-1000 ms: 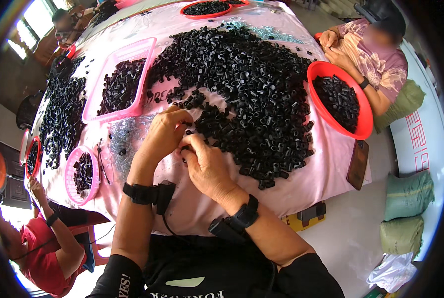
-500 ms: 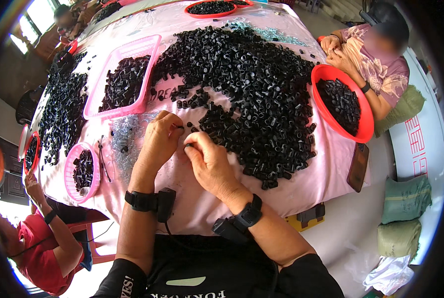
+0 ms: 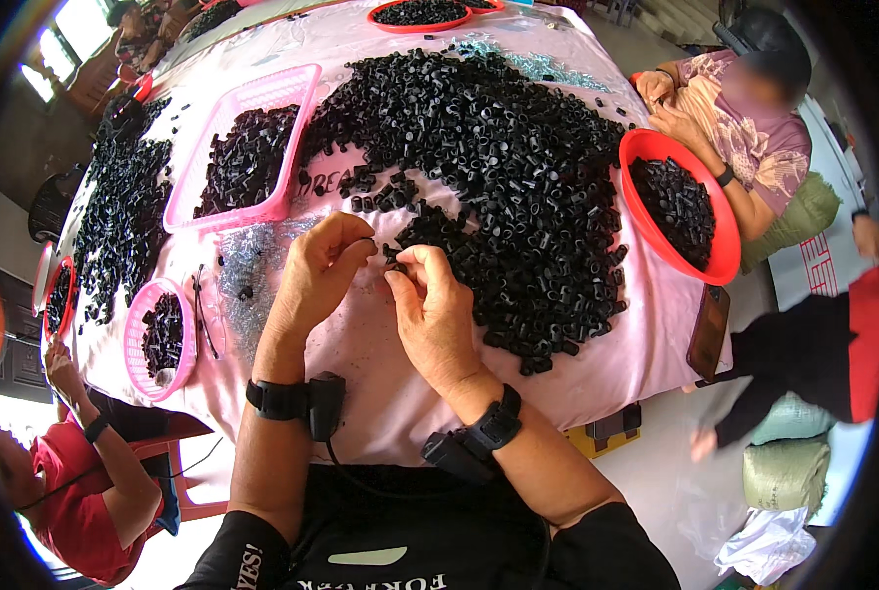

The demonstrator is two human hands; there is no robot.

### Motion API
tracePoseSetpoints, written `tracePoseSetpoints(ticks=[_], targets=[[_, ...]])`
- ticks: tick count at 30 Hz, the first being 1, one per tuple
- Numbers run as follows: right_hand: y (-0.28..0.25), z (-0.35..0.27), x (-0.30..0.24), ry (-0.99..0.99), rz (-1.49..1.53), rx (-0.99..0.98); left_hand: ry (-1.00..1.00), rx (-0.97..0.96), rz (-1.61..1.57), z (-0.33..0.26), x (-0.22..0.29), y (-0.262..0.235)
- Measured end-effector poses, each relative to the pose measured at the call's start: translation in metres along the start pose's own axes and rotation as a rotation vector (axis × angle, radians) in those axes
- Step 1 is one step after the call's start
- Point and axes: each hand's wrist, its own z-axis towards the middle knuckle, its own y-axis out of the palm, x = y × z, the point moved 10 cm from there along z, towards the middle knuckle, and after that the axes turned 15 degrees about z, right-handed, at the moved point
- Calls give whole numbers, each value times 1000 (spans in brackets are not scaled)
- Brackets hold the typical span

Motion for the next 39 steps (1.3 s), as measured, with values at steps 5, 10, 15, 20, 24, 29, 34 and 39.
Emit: tracePoseSetpoints(ticks=[5, 10, 15, 20, 24, 29, 34, 39], targets=[[4, 0, 2, 93, 88, -37, 6, -46, -85, 1, 10, 1], [3, 2, 6, 73, 61, -59, 100, 18, -100, -2, 19, 0], [-2, 3, 10, 90, 137, 1, 70, 95, -52, 1, 7, -12], [0, 2, 7, 162, 233, -22, 1, 284, -54, 0, -6, -36], [4, 1, 4, 190, 248, -55, -99, 379, 82, -3, -24, -52], [4, 1, 11, 263, 337, -52, -115, 340, 174, -6, -25, -56], [1, 2, 9, 281, 363, -25, -61, 92, 320, -11, 0, -38], [3, 3, 9, 204, 370, -41, 1, 86, 352, -15, -2, -29]])
